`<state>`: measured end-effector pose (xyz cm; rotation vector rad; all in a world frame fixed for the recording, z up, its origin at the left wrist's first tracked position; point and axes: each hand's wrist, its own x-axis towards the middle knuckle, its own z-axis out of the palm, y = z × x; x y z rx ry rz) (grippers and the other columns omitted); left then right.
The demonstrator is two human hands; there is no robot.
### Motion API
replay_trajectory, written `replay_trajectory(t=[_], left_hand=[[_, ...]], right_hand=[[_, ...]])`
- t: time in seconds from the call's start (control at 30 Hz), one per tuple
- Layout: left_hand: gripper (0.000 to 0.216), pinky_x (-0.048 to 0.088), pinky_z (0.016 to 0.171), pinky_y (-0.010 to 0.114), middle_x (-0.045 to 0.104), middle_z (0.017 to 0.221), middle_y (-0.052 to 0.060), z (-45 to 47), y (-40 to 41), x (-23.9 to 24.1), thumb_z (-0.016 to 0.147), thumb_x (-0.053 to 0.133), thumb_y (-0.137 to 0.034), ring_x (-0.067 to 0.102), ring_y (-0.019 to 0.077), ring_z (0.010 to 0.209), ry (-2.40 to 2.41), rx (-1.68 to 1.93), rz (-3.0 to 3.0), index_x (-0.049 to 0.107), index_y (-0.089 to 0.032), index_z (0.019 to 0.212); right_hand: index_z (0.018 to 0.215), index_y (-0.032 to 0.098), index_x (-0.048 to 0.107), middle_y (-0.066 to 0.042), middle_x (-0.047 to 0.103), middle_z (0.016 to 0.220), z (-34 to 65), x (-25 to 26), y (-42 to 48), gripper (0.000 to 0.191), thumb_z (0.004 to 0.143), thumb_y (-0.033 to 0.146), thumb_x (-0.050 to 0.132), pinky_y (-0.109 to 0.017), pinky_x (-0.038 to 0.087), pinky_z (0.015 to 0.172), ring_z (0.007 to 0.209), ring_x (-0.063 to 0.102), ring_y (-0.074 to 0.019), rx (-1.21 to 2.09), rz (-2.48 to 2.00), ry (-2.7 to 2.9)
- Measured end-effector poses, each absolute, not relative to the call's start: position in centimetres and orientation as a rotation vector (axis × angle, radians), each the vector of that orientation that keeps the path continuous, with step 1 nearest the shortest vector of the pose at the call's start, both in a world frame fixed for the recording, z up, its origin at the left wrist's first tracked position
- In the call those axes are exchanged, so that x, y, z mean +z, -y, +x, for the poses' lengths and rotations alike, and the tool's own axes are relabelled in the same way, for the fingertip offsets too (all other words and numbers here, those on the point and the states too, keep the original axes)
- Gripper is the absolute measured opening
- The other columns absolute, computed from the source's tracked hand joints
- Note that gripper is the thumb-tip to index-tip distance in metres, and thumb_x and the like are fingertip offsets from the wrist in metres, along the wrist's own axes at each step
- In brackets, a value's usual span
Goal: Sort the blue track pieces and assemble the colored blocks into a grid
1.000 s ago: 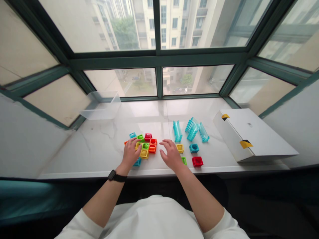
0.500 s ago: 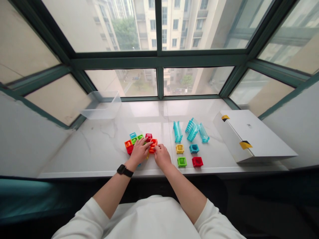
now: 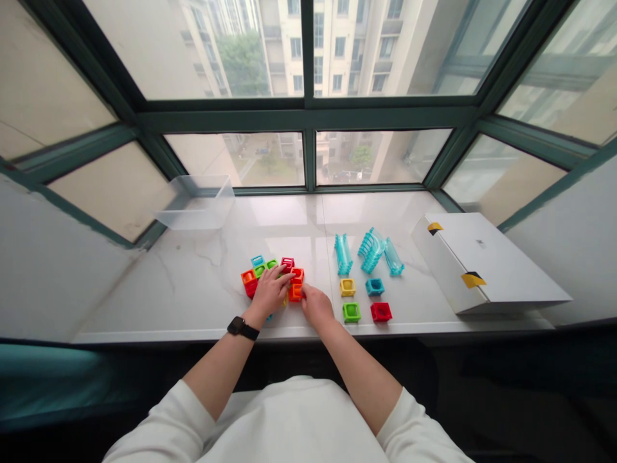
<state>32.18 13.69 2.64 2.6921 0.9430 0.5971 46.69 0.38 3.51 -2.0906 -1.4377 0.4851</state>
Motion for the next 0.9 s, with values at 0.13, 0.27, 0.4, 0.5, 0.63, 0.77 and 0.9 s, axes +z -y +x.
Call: replay_trajectory(t=[0.13, 0.27, 0.4, 0.5, 0.63, 0.77, 0.9], left_hand=[[0.036, 0.034, 0.122, 0.061, 0.059, 0.153, 0.006, 32.2, -13.7, 2.7, 0.1, 0.057, -0.024, 0.048, 0.0336, 0.144, -0.94, 0.608, 2.688, 0.073, -0.035, 0.131], [0.038, 0.034, 0.122, 0.061, 0.059, 0.152, 0.006, 32.2, -13.7, 2.7, 0.1, 0.056, -0.023, 0.048, 0.0333, 0.144, -0.931, 0.608, 2.698, 0.073, -0.036, 0.132], [0.037, 0.035, 0.122, 0.061, 0.059, 0.151, 0.006, 32.1, -13.7, 2.6, 0.101, 0.055, -0.024, 0.048, 0.0337, 0.144, -0.931, 0.611, 2.71, 0.074, -0.036, 0.13], [0.035, 0.035, 0.122, 0.062, 0.06, 0.151, 0.006, 32.1, -13.8, 2.5, 0.102, 0.054, -0.026, 0.048, 0.0341, 0.144, -0.924, 0.628, 2.701, 0.075, -0.036, 0.128], [0.033, 0.036, 0.121, 0.062, 0.061, 0.149, 0.007, 32.1, -13.7, 2.7, 0.101, 0.056, -0.026, 0.05, 0.0346, 0.142, -0.91, 0.653, 2.678, 0.077, -0.034, 0.125], [0.03, 0.041, 0.119, 0.057, 0.063, 0.145, 0.009, 32.0, -13.4, 3.7, 0.103, 0.055, -0.028, 0.054, 0.0318, 0.138, -0.837, 0.754, 2.629, 0.076, -0.03, 0.124], [0.032, 0.039, 0.12, 0.05, 0.069, 0.132, 0.007, 31.3, -12.7, 4.8, 0.106, 0.047, -0.03, 0.059, 0.0266, 0.129, -0.72, 0.885, 2.571, 0.072, -0.027, 0.126]], right_hand=[[0.091, 0.025, 0.061, -0.001, 0.07, 0.086, 46.9, 4.0, 0.5, 0.016, 0.088, 0.01, 0.058, -0.027, 0.037, 0.067, 0.075, 0.061, -0.0194, 0.474, -2.038, 1.362], [0.089, 0.027, 0.057, 0.0, 0.069, 0.084, 47.2, 4.7, 1.6, 0.008, 0.089, 0.018, 0.056, -0.029, 0.044, 0.069, 0.074, 0.063, -0.0207, 0.493, -1.87, 1.22], [0.092, 0.027, 0.054, 0.001, 0.071, 0.084, 47.2, 5.4, 2.8, 0.004, 0.093, 0.027, 0.058, -0.032, 0.052, 0.075, 0.078, 0.069, -0.021, 0.617, -1.579, 1.045], [0.095, 0.026, 0.055, 0.0, 0.071, 0.086, 47.2, 5.8, 3.2, 0.016, 0.094, 0.038, 0.066, -0.034, 0.056, 0.079, 0.082, 0.072, -0.0213, 0.692, -1.386, 0.929], [0.093, 0.026, 0.056, 0.0, 0.067, 0.083, 47.1, 5.9, 3.2, 0.024, 0.09, 0.043, 0.072, -0.034, 0.057, 0.076, 0.078, 0.068, -0.0195, 0.692, -1.301, 0.822], [0.091, 0.026, 0.056, 0.002, 0.065, 0.079, 46.8, 5.7, 3.2, 0.023, 0.086, 0.041, 0.072, -0.032, 0.055, 0.073, 0.074, 0.065, -0.0185, 0.697, -1.296, 0.758], [0.09, 0.026, 0.055, 0.002, 0.065, 0.08, 46.3, 5.2, 3.1, 0.021, 0.085, 0.039, 0.07, -0.032, 0.055, 0.073, 0.075, 0.065, -0.0185, 0.71, -1.332, 0.747]])
